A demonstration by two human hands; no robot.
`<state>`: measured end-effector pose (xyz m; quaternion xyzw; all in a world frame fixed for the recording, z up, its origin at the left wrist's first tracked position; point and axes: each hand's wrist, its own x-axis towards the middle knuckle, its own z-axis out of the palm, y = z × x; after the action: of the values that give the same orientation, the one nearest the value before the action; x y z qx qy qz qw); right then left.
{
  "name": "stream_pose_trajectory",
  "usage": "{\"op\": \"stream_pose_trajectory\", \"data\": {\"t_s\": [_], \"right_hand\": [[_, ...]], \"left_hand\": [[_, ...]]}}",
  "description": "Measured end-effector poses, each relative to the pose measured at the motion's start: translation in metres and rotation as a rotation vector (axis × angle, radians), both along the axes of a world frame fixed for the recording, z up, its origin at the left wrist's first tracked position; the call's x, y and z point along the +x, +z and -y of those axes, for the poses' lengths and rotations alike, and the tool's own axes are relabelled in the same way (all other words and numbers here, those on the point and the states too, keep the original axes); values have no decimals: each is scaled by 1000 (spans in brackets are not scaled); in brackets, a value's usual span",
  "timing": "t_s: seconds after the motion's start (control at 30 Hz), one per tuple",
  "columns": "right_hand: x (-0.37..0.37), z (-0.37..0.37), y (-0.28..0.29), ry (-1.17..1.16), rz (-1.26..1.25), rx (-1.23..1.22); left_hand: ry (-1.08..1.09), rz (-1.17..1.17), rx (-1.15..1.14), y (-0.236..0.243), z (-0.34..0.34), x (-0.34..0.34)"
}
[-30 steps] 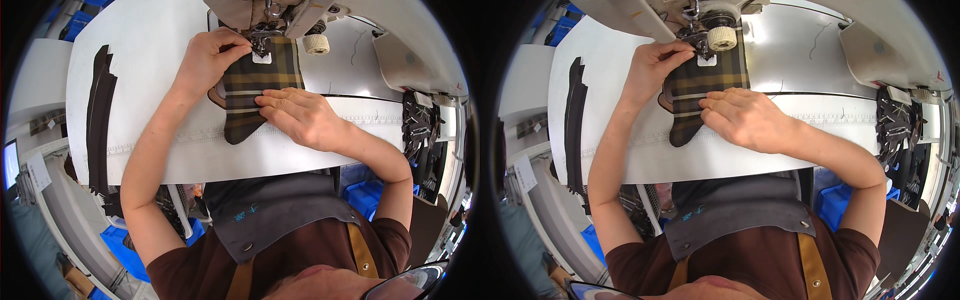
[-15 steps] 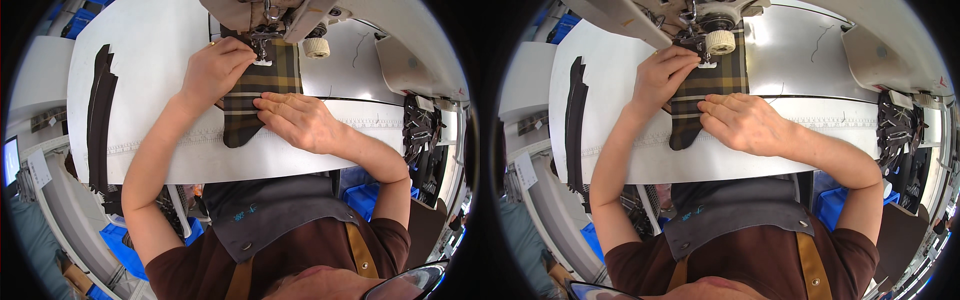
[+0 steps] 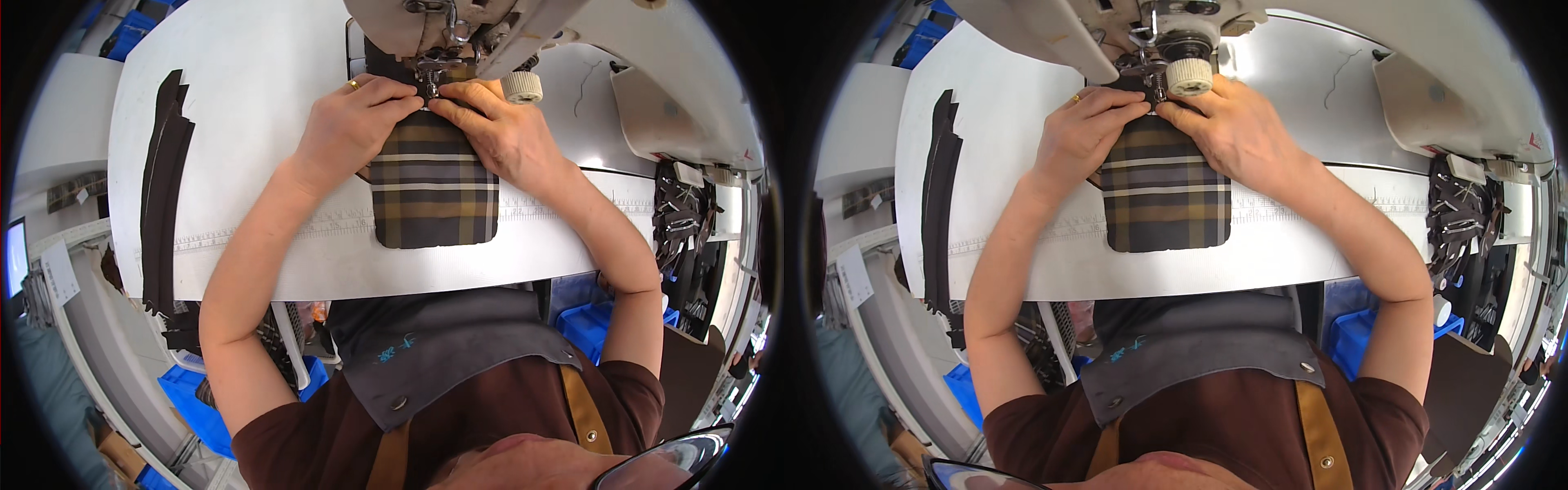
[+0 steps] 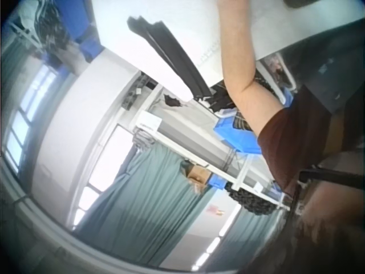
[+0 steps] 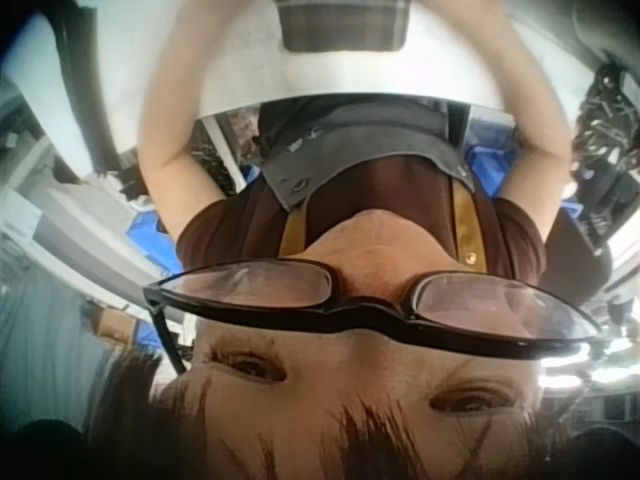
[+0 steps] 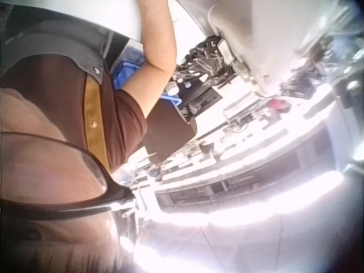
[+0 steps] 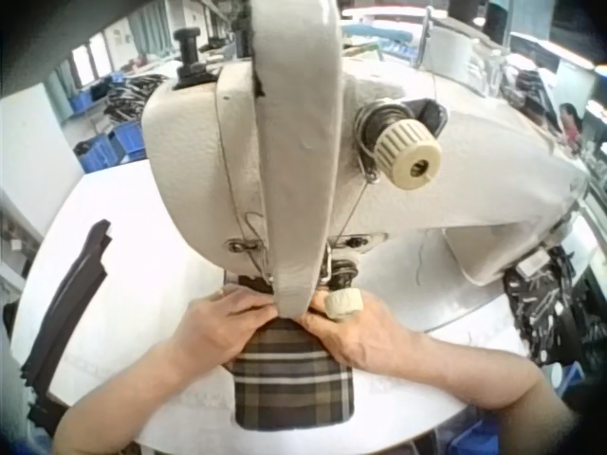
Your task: The person sews a zipper onto a plaid fabric pouch using an industrial sewing machine. They align the zipper, stitch along the edges, trim excess thread with scissors, and inspect the finished seam. The person repeats this process on multiple pouches, stacking completed items on the table.
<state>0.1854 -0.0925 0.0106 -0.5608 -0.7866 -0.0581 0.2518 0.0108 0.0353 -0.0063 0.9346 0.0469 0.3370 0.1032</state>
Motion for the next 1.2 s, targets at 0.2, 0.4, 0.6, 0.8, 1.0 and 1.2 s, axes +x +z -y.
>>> {"op": "stream_pose_trajectory", "data": {"t_s": [0.2, 0.4, 0.6, 0.8, 1.0, 1.2], "right_hand": [[4, -7, -5, -49, 10, 29], [4, -7, -3, -73, -24, -1], [2, -7, -1, -75, -17, -3], [7, -10, -5, -52, -75, 17], [7, -10, -7, -59, -105, -11], [4, -6, -4, -66, -30, -39]], "left_hand": [[30, 8, 4, 1, -7, 7], [44, -8, 18, -1, -8, 8], [49, -3, -4, -1, -9, 8], [74, -10, -19, -1, -9, 10], [68, -10, -36, -1, -9, 10], [41, 12, -65, -4, -10, 9]]}}
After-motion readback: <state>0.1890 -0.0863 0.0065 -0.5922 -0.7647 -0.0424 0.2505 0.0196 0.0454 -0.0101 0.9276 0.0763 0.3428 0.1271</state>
